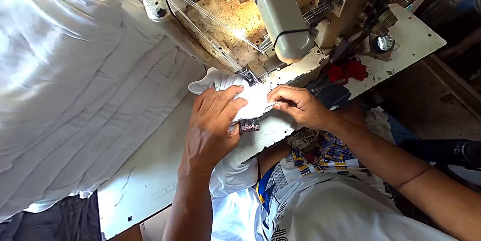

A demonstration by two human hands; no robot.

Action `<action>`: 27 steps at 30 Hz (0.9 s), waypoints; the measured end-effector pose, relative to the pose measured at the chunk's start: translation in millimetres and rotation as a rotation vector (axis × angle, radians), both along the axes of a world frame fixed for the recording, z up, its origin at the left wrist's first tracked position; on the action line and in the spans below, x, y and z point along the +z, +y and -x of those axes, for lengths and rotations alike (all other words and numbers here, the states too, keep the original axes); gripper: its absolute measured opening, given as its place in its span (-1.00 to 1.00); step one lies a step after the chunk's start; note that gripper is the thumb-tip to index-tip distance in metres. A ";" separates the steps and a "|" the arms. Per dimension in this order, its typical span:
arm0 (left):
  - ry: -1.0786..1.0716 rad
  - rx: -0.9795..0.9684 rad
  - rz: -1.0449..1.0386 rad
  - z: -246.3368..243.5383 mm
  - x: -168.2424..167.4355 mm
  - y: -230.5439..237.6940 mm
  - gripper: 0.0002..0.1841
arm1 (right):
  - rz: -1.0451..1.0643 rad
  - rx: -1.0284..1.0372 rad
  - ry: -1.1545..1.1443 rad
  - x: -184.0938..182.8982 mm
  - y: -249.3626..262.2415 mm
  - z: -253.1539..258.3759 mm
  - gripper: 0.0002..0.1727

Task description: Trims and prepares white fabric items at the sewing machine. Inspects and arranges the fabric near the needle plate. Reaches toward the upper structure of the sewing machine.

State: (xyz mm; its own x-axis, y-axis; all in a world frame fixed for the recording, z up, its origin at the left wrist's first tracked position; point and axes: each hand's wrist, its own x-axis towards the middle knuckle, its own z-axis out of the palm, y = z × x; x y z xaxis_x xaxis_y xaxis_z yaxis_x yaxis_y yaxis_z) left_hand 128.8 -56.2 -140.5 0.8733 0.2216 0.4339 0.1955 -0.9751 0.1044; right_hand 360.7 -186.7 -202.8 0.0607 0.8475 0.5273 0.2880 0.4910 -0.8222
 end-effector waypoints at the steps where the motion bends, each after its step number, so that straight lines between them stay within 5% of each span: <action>1: -0.024 0.000 -0.011 -0.8 -3.0 -3.1 -0.70 | -0.001 -0.008 -0.065 1.1 -0.7 0.1 -0.87; 5: -0.079 -0.042 0.007 -6.1 -16.9 -7.3 -0.65 | -0.072 -0.032 -0.224 -1.5 -3.4 3.4 -0.84; 10: -0.115 -0.021 -0.036 -2.2 -29.3 -3.5 -0.72 | -0.086 0.039 -0.004 -1.6 -14.4 4.3 -0.91; 27: -0.214 0.111 -0.054 -15.2 -30.8 20.9 -0.79 | 0.014 -0.041 0.166 3.3 13.1 12.8 -0.87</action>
State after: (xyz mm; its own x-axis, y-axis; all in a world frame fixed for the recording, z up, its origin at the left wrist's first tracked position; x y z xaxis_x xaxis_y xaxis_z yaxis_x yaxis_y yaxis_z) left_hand 144.0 -35.2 -171.3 0.7318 0.2827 0.6201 0.2810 -0.9541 0.1033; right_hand 347.9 -173.6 -199.5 0.1812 0.8494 0.4956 0.1671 0.4700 -0.8667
